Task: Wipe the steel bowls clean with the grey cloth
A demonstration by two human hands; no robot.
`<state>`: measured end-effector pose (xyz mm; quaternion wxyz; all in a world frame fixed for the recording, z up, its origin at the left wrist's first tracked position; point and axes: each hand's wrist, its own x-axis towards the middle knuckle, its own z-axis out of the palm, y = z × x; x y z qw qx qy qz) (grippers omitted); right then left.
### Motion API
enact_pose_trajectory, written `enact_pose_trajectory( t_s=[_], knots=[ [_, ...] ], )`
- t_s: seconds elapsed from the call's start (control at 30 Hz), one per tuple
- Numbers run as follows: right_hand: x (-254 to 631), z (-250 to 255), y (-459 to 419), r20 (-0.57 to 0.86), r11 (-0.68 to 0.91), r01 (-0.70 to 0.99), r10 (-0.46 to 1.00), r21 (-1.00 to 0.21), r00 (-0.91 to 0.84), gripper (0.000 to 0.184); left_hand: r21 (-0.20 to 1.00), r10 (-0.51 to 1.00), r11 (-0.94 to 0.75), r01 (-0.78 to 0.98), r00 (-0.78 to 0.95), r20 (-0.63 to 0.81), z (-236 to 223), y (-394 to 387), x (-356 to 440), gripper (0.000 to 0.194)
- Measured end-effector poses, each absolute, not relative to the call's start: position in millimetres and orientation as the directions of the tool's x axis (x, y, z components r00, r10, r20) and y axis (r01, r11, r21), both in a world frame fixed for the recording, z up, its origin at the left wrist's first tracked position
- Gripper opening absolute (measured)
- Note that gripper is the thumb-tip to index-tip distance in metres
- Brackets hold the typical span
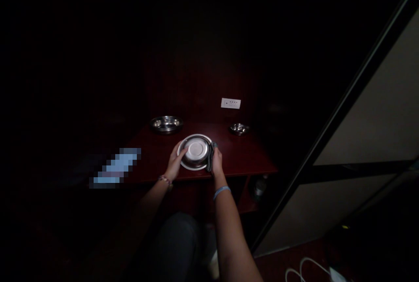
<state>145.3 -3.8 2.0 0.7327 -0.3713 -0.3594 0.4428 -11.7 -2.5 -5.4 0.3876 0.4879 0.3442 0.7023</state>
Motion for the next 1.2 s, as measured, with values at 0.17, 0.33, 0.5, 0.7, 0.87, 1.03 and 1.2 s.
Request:
enact_pose_trajectory(
  t_s=[0.17,0.33,0.5,0.7,0.87,1.03,1.2],
  knots=[
    [145,2,-4,0.120,0.274,-0.470,0.936,-0.839,0.331,0.030,0.860,0.879,-0.466,-0.205,-0.213,0.426,-4,-4,-11,0.054],
    [145,-2,0,0.103,0.266,-0.535,0.944,-0.802,0.314,0.031,0.883,0.894,-0.441,-0.164,-0.174,0.414,1,-9,-9,0.056],
    [146,-5,3,0.084,0.269,-0.579,0.942,-0.770,0.326,0.032,0.899,0.912,-0.405,-0.168,-0.141,0.385,4,-14,-8,0.058],
    [149,-10,9,0.085,0.313,-0.647,0.930,-0.695,0.359,0.033,0.938,0.962,-0.267,-0.222,-0.113,0.247,0,-11,-10,0.060],
    [153,-12,15,0.103,0.368,-0.675,0.911,-0.640,0.399,0.035,0.962,0.976,-0.216,-0.167,-0.030,0.214,-10,0,-12,0.044],
    [153,-16,20,0.115,0.348,-0.663,0.922,-0.663,0.369,0.035,0.959,0.973,-0.230,-0.167,-0.016,0.230,-16,9,-13,0.041],
    [150,-19,23,0.182,0.332,-0.660,0.940,-0.673,0.288,0.034,0.957,0.973,-0.229,-0.180,-0.017,0.230,-16,10,-14,0.058]
  ],
)
